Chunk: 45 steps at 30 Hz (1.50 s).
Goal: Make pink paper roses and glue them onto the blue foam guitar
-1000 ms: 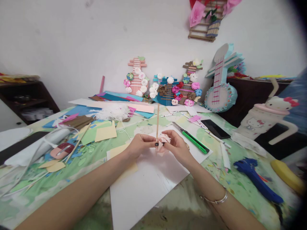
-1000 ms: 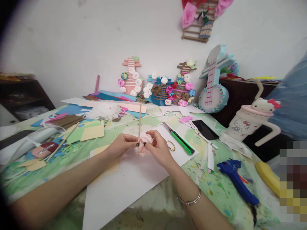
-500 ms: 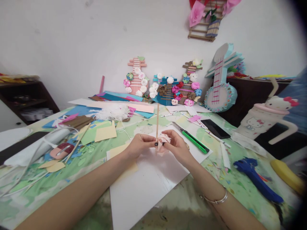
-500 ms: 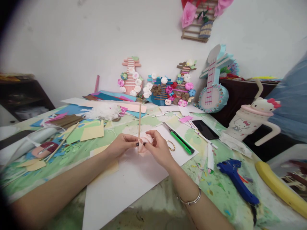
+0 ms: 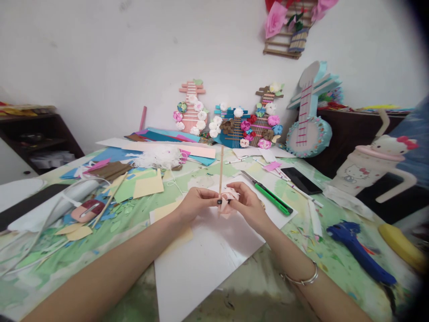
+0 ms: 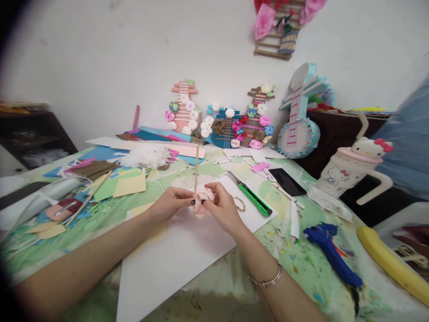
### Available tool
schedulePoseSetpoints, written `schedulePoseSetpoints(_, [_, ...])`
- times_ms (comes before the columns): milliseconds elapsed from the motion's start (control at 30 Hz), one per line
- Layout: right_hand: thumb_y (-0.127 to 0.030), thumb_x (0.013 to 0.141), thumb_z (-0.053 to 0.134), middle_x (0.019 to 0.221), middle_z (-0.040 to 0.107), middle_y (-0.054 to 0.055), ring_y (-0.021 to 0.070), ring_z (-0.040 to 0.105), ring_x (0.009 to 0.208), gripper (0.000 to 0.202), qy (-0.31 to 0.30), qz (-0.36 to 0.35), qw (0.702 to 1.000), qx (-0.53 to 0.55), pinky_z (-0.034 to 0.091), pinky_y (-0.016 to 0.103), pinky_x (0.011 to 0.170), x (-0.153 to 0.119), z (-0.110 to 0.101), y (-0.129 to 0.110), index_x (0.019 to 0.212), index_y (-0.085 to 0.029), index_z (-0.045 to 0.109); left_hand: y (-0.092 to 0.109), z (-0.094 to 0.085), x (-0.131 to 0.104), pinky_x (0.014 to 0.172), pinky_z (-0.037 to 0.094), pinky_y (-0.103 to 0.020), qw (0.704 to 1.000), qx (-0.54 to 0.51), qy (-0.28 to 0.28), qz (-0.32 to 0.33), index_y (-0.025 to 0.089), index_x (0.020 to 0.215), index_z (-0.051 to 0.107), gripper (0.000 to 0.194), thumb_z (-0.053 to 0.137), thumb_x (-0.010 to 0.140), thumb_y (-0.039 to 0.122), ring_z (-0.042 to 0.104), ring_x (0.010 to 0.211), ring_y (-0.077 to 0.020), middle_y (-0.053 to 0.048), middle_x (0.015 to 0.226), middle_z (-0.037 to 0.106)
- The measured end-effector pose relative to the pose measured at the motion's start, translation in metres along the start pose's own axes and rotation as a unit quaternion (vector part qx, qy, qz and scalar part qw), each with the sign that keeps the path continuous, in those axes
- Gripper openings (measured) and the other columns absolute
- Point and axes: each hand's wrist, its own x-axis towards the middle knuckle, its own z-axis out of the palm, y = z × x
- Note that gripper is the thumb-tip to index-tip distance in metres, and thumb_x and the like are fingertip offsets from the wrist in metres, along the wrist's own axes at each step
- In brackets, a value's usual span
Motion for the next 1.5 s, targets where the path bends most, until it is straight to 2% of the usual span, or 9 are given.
schedulePoseSetpoints(1500, [-0.025, 0.075, 0.057, 0.099, 0.058, 0.001, 0.0147, 0.058, 0.079, 0.031, -0.008, -0.007, 1.0, 0.003, 0.047, 0.028, 0.066, 0.0001, -0.0003, 0.0029, 0.105, -0.025, 0.05, -0.0009, -0.0003, -0.001, 0.061, 0.046, -0.026, 1.0, 0.005, 0.003, -0.004, 0.011, 0.081, 0.074, 0.032, 0.079, 0.058, 0.032, 0.062, 0.063, -0.0162, -0.008, 0.074, 0.072])
